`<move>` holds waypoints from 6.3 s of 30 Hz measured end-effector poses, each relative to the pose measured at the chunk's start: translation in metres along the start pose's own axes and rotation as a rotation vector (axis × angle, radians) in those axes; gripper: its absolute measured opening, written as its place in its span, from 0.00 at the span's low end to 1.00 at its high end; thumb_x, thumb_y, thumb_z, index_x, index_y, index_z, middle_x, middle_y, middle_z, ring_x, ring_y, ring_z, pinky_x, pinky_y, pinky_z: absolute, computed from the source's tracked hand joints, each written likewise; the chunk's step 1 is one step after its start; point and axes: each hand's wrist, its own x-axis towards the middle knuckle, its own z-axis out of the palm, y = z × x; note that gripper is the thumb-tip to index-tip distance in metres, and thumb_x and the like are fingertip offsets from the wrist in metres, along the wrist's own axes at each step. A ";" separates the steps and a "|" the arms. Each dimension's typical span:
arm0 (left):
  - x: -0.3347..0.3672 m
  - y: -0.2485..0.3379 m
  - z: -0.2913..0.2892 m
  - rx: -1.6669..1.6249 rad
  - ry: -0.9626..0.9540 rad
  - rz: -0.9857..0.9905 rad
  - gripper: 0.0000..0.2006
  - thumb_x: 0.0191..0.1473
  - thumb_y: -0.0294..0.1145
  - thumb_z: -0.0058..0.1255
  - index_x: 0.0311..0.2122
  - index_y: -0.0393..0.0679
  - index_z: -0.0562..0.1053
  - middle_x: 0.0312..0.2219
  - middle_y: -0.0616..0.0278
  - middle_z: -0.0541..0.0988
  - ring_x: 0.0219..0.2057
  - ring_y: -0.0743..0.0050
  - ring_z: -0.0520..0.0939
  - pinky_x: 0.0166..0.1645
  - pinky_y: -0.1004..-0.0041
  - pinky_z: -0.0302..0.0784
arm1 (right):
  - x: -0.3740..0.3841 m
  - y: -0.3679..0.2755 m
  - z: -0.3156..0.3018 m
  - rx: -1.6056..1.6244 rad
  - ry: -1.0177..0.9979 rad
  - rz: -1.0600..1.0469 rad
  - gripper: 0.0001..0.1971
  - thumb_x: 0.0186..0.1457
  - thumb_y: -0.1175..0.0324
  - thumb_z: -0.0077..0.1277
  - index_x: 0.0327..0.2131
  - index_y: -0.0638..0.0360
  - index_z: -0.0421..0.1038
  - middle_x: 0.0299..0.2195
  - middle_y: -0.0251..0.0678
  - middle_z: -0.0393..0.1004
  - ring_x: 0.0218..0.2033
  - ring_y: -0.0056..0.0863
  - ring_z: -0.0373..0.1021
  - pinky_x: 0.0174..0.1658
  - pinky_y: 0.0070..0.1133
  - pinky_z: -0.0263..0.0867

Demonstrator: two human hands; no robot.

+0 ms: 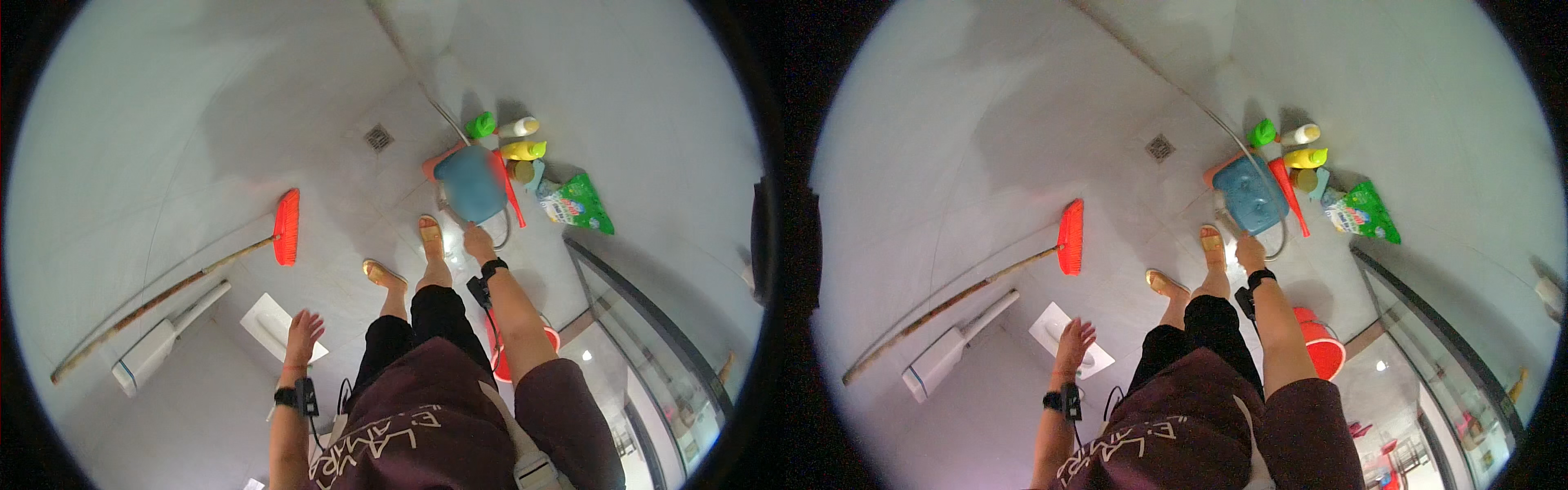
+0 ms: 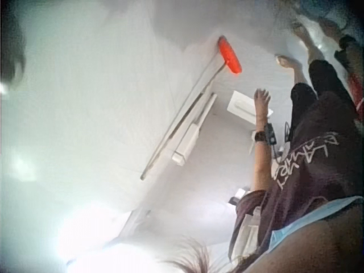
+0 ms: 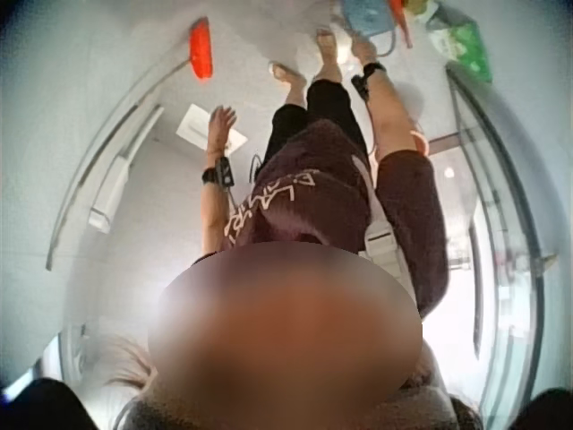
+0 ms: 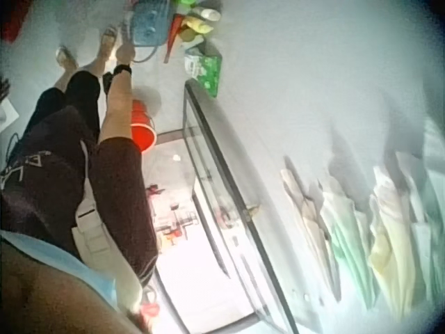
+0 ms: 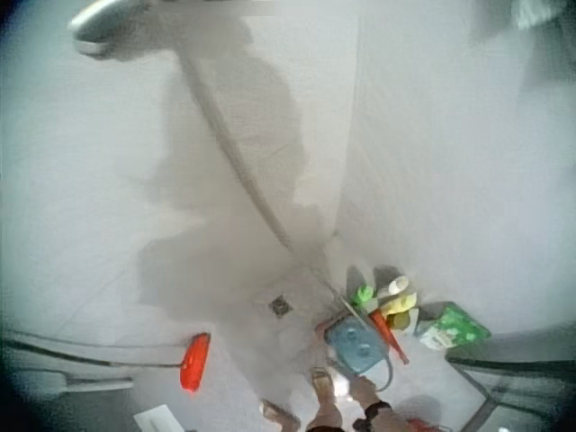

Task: Cleaning a bathroom floor and walls using a broom and water from a shower head.

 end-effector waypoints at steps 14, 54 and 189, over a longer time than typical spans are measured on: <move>0.011 -0.049 -0.024 0.481 0.154 -0.188 0.21 0.47 0.36 0.41 0.45 0.41 0.54 0.33 0.58 0.67 0.33 0.72 0.70 0.33 0.75 0.68 | 0.100 0.085 0.101 0.480 0.105 0.460 0.18 0.44 0.66 0.40 0.41 0.56 0.53 0.36 0.49 0.61 0.37 0.44 0.61 0.37 0.34 0.58; 0.024 -0.054 0.034 0.521 -0.020 -0.203 0.17 0.48 0.36 0.40 0.42 0.42 0.58 0.33 0.58 0.68 0.34 0.73 0.70 0.37 0.75 0.66 | 0.120 0.091 0.096 -0.077 0.067 0.572 0.30 0.46 0.58 0.38 0.52 0.44 0.37 0.27 0.39 0.68 0.24 0.30 0.68 0.24 0.27 0.63; -0.113 0.268 0.114 -0.240 -0.237 0.938 0.10 0.48 0.33 0.39 0.21 0.44 0.55 0.17 0.66 0.61 0.28 0.73 0.64 0.50 0.61 0.49 | 0.129 -0.228 -0.148 0.201 0.256 -0.681 0.10 0.30 0.72 0.51 0.17 0.63 0.59 0.14 0.40 0.61 0.14 0.32 0.60 0.16 0.25 0.56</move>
